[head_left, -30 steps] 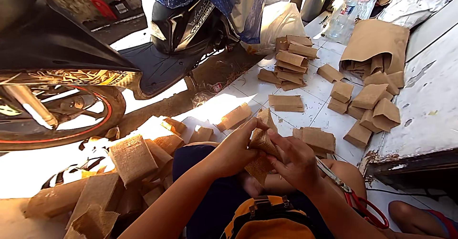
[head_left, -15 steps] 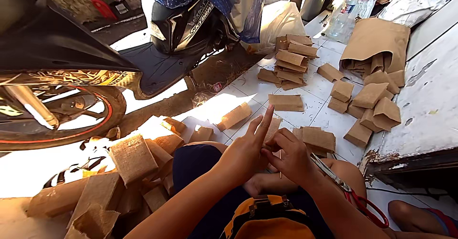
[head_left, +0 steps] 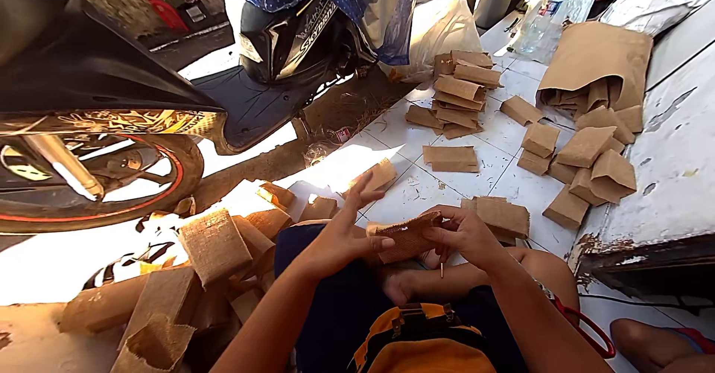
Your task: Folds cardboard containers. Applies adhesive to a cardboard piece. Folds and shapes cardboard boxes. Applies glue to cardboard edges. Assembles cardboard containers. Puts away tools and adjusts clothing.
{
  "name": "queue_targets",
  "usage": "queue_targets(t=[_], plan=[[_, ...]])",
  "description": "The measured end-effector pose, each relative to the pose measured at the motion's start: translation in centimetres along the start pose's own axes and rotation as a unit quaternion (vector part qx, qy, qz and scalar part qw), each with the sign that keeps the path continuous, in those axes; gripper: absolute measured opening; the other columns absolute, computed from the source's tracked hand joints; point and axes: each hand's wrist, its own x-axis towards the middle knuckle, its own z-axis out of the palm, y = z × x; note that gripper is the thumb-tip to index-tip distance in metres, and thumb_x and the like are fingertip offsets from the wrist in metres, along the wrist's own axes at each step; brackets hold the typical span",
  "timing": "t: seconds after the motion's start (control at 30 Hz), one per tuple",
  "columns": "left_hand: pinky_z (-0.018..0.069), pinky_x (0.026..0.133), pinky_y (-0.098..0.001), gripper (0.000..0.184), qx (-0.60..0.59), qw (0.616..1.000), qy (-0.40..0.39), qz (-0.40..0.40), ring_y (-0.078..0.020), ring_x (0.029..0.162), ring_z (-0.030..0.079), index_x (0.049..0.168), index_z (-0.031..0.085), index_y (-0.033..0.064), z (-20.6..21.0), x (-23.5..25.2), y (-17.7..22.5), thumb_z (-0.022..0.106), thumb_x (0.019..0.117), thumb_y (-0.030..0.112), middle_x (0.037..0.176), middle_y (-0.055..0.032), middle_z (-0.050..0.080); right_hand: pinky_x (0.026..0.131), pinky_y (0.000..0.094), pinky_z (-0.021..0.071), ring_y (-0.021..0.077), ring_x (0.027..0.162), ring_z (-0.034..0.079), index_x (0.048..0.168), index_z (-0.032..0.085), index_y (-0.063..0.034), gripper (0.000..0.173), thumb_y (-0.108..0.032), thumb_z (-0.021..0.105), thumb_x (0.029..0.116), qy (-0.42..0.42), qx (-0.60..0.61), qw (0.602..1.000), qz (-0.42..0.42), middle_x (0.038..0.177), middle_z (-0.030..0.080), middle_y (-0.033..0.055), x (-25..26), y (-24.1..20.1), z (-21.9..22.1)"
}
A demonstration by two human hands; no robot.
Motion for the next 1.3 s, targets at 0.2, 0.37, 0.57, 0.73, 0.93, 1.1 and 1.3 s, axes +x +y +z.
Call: queue_targets(t=[0.2,0.37,0.57,0.73,0.93,1.1,1.3], plan=[[0.0488,0.107,-0.034,0.053,-0.093,0.983,0.115,0.109,-0.0094,0.12,0.06,0.138,0.045,-0.003,6.0,-0.9,-4.4,0.055,0.0976,0.03,0.127,-0.007,0.062,0.05,0.0219,0.0575,0.0079,0.052,0.063,0.099,0.064,-0.0055,0.005,-0.01,0.065,0.0979,0.038,0.05,0.998,-0.01,0.078,0.067,0.0017,-0.2,-0.2,1.4],[0.048,0.1,-0.026,0.039,-0.06,0.971,0.177,0.15,-0.0038,0.113,0.057,0.125,0.051,-0.0017,7.1,-0.5,-4.5,0.037,0.0982,0.023,0.116,-0.006,0.059,0.048,0.0205,0.056,0.0076,0.052,0.062,0.098,0.063,-0.006,0.007,-0.011,0.068,0.0967,0.066,0.04,0.997,-0.03,0.079,0.067,0.0022,-0.7,-0.3,2.0],[0.0469,0.101,-0.0264,0.037,-0.072,0.965,0.203,0.152,-0.0025,0.112,0.058,0.123,0.054,-0.0001,7.4,-0.5,-4.3,0.035,0.0977,0.021,0.114,-0.0042,0.061,0.05,0.0179,0.0552,0.0045,0.056,0.063,0.108,0.066,-0.0061,0.013,-0.015,0.067,0.0983,0.074,-0.016,0.994,-0.078,0.083,0.07,-0.0001,-1.4,-0.4,2.1],[0.0489,0.099,-0.0264,0.039,-0.106,0.968,0.185,0.133,-0.002,0.11,0.059,0.126,0.051,0.0005,7.1,-0.5,-3.8,0.035,0.0974,0.022,0.114,-0.0024,0.061,0.083,0.0227,0.0521,0.0051,0.098,0.06,0.111,0.071,-0.0077,0.038,-0.041,0.072,0.0912,0.076,-0.139,0.978,-0.135,0.113,0.061,-0.0003,-1.1,0.4,0.9],[0.0503,0.097,-0.026,0.035,-0.099,0.968,0.174,0.151,-0.0006,0.108,0.06,0.121,0.054,0.007,7.1,-0.4,-3.4,0.033,0.1001,0.024,0.11,0.0019,0.063,0.108,0.0362,0.0505,0.0179,0.127,0.06,0.133,0.067,-0.0073,0.04,-0.021,0.07,0.0954,0.021,-0.016,0.98,-0.198,0.134,0.065,0.0067,-0.7,1.5,1.1],[0.0524,0.092,-0.0252,0.032,-0.107,0.968,0.173,0.15,-0.0015,0.1,0.062,0.113,0.059,0.0116,7.2,-0.4,-3.0,0.03,0.1,0.019,0.103,0.0047,0.065,0.113,0.0405,0.0478,0.0208,0.136,0.054,0.132,0.068,-0.0119,0.052,-0.036,0.081,0.0874,-0.052,-0.03,0.955,-0.29,0.139,0.063,0.0063,-0.5,1.8,0.7],[0.0512,0.09,-0.0251,0.042,-0.103,0.975,0.152,0.125,-0.0028,0.099,0.062,0.113,0.062,0.0133,7.1,-0.6,-2.1,0.023,0.0994,0.024,0.103,0.004,0.064,0.105,0.0347,0.0547,0.017,0.125,0.063,0.125,0.07,-0.0126,0.043,-0.019,0.084,0.0846,-0.025,-0.071,0.932,-0.354,0.129,0.069,0.0055,-0.6,1.9,0.7]])
